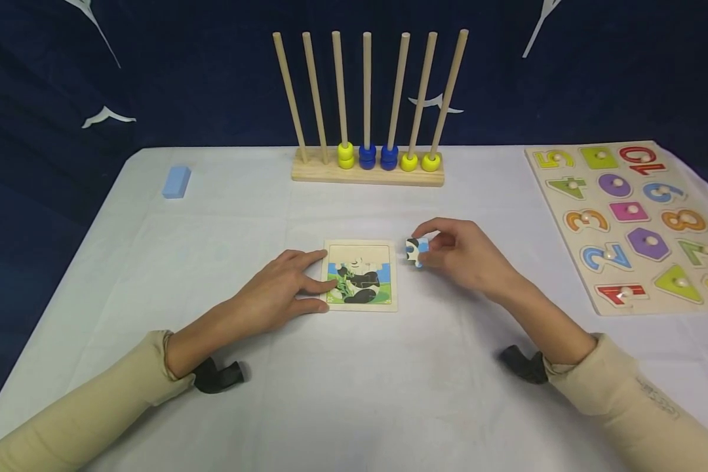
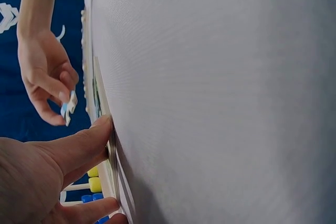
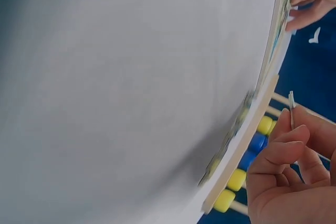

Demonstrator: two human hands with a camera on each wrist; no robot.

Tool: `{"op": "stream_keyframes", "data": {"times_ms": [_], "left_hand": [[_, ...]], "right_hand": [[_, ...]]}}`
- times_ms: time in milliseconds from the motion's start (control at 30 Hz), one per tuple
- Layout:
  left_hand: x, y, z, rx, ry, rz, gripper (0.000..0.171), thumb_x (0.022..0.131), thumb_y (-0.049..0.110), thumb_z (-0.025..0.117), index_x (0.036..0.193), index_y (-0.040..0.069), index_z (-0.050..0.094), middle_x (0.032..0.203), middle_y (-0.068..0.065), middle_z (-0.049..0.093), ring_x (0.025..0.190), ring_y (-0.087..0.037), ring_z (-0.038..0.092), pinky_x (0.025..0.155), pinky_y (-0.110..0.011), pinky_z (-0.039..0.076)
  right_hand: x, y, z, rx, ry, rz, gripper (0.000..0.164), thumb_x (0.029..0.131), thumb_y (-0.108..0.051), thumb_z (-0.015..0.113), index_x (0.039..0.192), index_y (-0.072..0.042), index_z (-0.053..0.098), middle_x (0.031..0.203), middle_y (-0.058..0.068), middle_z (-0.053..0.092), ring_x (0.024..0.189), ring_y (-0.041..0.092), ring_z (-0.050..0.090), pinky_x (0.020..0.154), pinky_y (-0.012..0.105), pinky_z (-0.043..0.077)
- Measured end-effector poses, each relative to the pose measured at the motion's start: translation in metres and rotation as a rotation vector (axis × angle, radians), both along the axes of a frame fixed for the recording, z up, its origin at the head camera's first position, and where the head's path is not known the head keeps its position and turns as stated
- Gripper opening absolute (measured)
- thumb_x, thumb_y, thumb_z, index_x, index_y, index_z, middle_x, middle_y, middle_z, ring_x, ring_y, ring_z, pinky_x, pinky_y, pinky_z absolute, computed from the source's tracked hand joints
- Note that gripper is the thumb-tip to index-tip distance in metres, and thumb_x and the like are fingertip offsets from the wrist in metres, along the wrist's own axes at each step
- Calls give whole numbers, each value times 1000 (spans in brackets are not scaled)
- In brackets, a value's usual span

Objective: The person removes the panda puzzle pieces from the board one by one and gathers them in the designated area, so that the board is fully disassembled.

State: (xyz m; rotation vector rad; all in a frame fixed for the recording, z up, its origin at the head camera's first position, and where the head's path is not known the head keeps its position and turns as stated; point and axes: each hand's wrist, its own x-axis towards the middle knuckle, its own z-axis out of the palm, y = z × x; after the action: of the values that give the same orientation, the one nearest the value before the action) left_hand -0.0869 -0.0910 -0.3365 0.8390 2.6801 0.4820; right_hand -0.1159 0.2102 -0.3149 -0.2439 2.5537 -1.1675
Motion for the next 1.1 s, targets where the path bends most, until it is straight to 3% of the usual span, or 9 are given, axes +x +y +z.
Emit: {"op": "stream_keyframes", "data": {"times_ms": [633, 833, 1100], "left_hand": [[1, 0, 1, 0, -9, -3, 40, 89, 32, 74, 127, 21, 68, 153, -16, 38, 133, -34, 40, 105, -47, 38], [1, -1, 0, 15, -9, -3, 41, 89, 32, 74, 128, 20, 67, 153, -16, 38, 133, -34, 40, 105, -47, 38], [1, -1, 0, 20, -1, -7, 41, 89, 31, 75, 128, 19, 67, 153, -16, 38, 133, -34, 40, 104, -47, 38]], "right_hand": [[6, 53, -9, 132, -23, -116, 35, 93, -9, 67, 126, -4, 60, 91, 12, 55, 67, 17, 50, 54, 27, 44], [5, 58, -12, 179, -4, -105, 34, 92, -6, 66, 125, -2, 60, 92, 13, 54, 68, 20, 50, 54, 28, 43], [1, 61, -16, 266, 72, -60, 34, 91, -3, 66, 125, 1, 61, 94, 15, 56, 82, 27, 48, 60, 29, 41]]}}
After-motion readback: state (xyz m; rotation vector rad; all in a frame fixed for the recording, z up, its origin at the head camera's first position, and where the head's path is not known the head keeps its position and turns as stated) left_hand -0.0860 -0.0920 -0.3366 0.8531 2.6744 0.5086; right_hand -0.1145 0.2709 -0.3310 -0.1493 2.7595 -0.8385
